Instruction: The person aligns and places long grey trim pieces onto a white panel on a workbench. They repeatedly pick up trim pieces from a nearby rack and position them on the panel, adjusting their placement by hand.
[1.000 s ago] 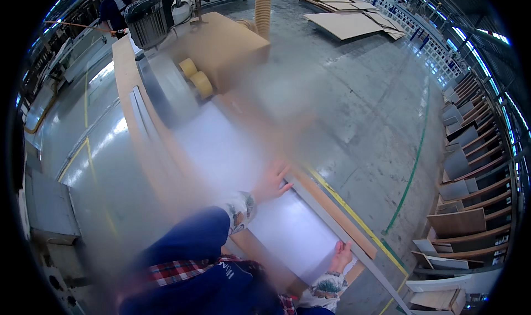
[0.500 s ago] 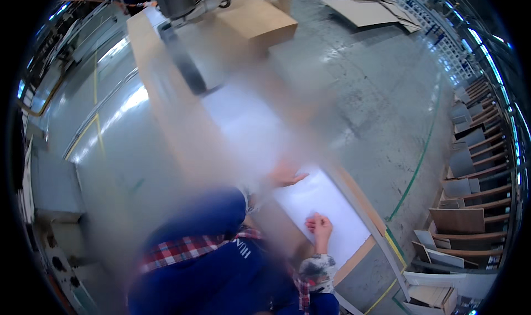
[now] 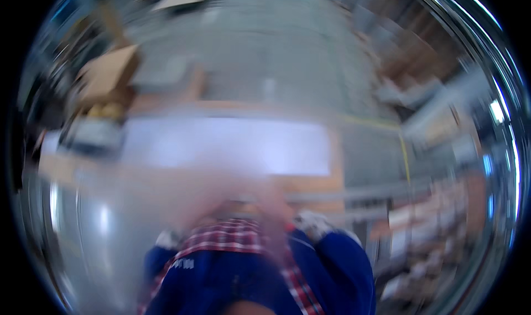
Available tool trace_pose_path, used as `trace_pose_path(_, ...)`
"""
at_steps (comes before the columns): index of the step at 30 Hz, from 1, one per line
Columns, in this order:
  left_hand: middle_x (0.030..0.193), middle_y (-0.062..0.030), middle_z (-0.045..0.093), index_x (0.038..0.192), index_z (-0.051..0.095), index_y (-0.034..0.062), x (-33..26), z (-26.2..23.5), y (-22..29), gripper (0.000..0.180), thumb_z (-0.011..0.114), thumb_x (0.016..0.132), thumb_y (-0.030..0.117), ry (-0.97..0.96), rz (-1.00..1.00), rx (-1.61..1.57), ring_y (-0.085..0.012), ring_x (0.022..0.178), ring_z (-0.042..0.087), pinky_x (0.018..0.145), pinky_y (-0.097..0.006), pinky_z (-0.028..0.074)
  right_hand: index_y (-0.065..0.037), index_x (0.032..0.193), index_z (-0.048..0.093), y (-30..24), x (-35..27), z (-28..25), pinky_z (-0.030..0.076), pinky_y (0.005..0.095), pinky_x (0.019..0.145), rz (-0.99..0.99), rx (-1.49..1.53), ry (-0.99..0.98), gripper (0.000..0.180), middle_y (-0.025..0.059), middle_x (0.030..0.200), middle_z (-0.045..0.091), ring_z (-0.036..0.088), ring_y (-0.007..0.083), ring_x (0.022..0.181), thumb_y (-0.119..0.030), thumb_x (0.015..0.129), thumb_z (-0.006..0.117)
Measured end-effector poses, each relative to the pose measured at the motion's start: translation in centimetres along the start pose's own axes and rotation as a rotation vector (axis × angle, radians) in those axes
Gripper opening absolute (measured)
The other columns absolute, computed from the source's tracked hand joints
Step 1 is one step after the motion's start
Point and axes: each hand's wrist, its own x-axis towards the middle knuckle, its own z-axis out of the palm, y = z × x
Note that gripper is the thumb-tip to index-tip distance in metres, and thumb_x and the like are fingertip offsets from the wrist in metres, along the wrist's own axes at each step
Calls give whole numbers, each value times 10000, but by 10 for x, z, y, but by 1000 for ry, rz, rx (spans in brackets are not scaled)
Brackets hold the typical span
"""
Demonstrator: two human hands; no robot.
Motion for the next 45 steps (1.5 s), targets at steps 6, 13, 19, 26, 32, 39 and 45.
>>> trace_pose_path(6,1132,-101,506,1179,537,116,-92,9,-50,525,669,721,336,-113,116,160,-313,1021,484,872,-436,380,-85,1103,541,-34,42,-35,375,408,898,-7,74,-77,421,103,1062,517,475,291,1024,-220,731,685)
trace_pose_path(13,1076,-87,493,1154,560,142,-115,20,-106,482,617,751,401,-233,90,355,-301,1008,460,869,-424,366,-103,1093,543,-58,36,-36,382,408,888,7,43,-111,418,90,1055,521,483,278,1016,-230,722,690)
trace_pose_path(19,1029,-132,504,1053,585,82,-102,3,-79,515,666,726,471,-11,182,463,-338,947,475,811,-444,394,-101,1098,539,-35,64,-11,415,391,860,-148,4,-147,403,100,1041,519,483,284,1009,-209,734,672)
trace_pose_path(26,977,-104,511,1022,600,80,-66,11,-28,459,668,742,437,169,82,280,-299,898,486,751,-410,402,-100,1109,558,-19,70,-35,416,389,824,-133,-115,-182,412,94,1028,518,497,284,968,-181,729,693)
trace_pose_path(32,1042,-120,525,1061,589,74,-57,2,-16,441,673,765,390,220,-134,68,-315,965,491,807,-428,402,-93,1100,565,-18,102,-53,414,391,807,-201,-118,-251,411,94,1008,525,497,278,957,-188,723,700)
trace_pose_path(39,1196,-129,514,1167,554,74,-40,3,-105,480,590,828,412,321,-344,293,-308,1165,445,998,-469,308,-85,1098,562,-17,113,-69,416,393,799,-285,-89,-287,408,100,992,529,502,292,931,-209,732,695)
trace_pose_path(45,1272,-100,491,1229,515,83,-18,-61,-57,454,519,882,377,135,-318,389,-262,1277,368,1059,-474,249,-67,1081,557,26,110,-85,419,405,790,-304,-56,-281,399,112,969,539,507,313,928,-201,727,684)
